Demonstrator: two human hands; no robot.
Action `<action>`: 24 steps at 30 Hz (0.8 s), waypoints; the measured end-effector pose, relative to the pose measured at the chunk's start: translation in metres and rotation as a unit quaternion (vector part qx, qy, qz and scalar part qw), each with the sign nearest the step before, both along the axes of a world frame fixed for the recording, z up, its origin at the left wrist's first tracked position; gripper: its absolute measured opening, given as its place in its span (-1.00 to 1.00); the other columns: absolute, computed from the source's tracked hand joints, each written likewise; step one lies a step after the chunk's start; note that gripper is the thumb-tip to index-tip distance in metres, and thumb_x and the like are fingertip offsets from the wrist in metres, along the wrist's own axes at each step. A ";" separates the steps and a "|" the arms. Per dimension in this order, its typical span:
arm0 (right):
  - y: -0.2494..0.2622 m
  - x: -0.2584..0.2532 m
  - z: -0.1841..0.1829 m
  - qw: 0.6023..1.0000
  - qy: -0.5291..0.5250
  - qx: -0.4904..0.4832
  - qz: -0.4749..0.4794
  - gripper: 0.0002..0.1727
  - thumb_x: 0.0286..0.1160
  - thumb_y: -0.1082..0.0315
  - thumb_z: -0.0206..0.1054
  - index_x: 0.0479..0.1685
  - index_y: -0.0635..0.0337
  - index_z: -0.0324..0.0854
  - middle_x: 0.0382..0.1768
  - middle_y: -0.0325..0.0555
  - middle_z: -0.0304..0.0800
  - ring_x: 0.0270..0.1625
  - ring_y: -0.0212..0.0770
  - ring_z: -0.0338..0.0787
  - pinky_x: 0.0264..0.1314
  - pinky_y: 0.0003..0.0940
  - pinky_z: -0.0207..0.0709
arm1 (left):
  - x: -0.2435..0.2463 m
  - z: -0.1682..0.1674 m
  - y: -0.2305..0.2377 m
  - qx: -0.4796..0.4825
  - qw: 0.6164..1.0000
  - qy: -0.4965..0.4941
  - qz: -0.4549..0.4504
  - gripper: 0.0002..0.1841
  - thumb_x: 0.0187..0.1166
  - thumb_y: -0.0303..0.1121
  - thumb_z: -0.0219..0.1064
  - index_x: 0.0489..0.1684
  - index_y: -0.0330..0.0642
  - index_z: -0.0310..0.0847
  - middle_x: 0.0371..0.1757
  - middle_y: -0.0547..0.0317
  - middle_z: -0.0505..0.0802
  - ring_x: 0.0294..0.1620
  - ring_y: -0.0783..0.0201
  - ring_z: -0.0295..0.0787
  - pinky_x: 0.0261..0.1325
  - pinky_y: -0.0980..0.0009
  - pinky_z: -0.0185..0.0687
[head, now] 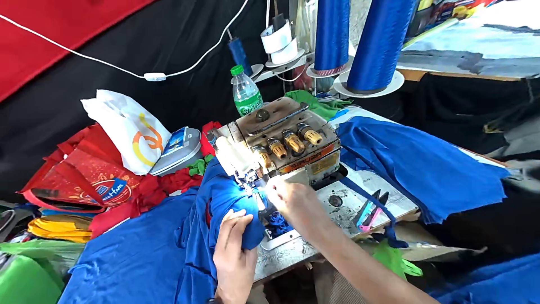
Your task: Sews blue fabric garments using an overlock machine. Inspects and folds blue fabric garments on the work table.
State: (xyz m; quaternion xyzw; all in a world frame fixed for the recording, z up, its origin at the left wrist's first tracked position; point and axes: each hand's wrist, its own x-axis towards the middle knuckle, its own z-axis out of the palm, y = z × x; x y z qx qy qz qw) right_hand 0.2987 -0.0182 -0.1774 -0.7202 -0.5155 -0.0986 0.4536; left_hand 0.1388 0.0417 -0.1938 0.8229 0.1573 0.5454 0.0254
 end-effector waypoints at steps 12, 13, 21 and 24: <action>0.003 -0.001 0.013 0.957 -0.016 0.106 0.270 -0.66 0.38 0.47 0.48 0.16 0.17 0.77 0.03 -0.05 0.84 0.14 -0.12 0.82 0.20 -0.23 0.69 | -0.014 0.054 -0.001 -0.134 0.990 0.015 -0.034 -0.82 0.35 -0.45 0.33 -0.24 -0.27 0.83 -0.22 0.31 0.82 -0.15 0.61 0.75 -0.02 0.68 0.72; 0.006 -0.001 0.015 0.951 -0.009 0.112 0.289 -0.69 0.36 0.47 0.50 0.12 0.18 0.79 0.02 -0.06 0.86 0.14 -0.14 0.83 0.22 -0.25 0.69 | -0.014 0.055 -0.003 -0.135 0.990 0.013 -0.033 -0.83 0.38 -0.44 0.34 -0.24 -0.28 0.83 -0.22 0.30 0.82 -0.15 0.61 0.75 -0.02 0.68 0.73; 0.012 0.004 0.025 0.892 0.087 0.179 0.406 -0.90 0.37 0.42 0.53 -0.22 0.26 0.84 -0.21 -0.15 0.88 -0.05 -0.41 0.82 0.11 -0.54 0.67 | -0.017 0.066 -0.008 -0.280 0.954 -0.018 -0.108 -0.96 0.45 -0.39 0.47 -0.28 -0.09 0.83 -0.31 0.39 0.84 -0.29 0.53 0.80 -0.14 0.62 0.78; 0.012 0.007 0.026 0.878 0.125 0.175 0.427 -0.94 0.40 0.47 0.49 -0.27 0.29 0.82 -0.26 -0.16 0.86 -0.09 -0.44 0.80 0.07 -0.58 0.67 | -0.017 0.066 -0.002 -0.367 0.916 -0.042 -0.156 -0.95 0.38 -0.41 0.54 -0.33 -0.01 0.82 -0.38 0.41 0.86 -0.33 0.55 0.77 -0.15 0.64 0.73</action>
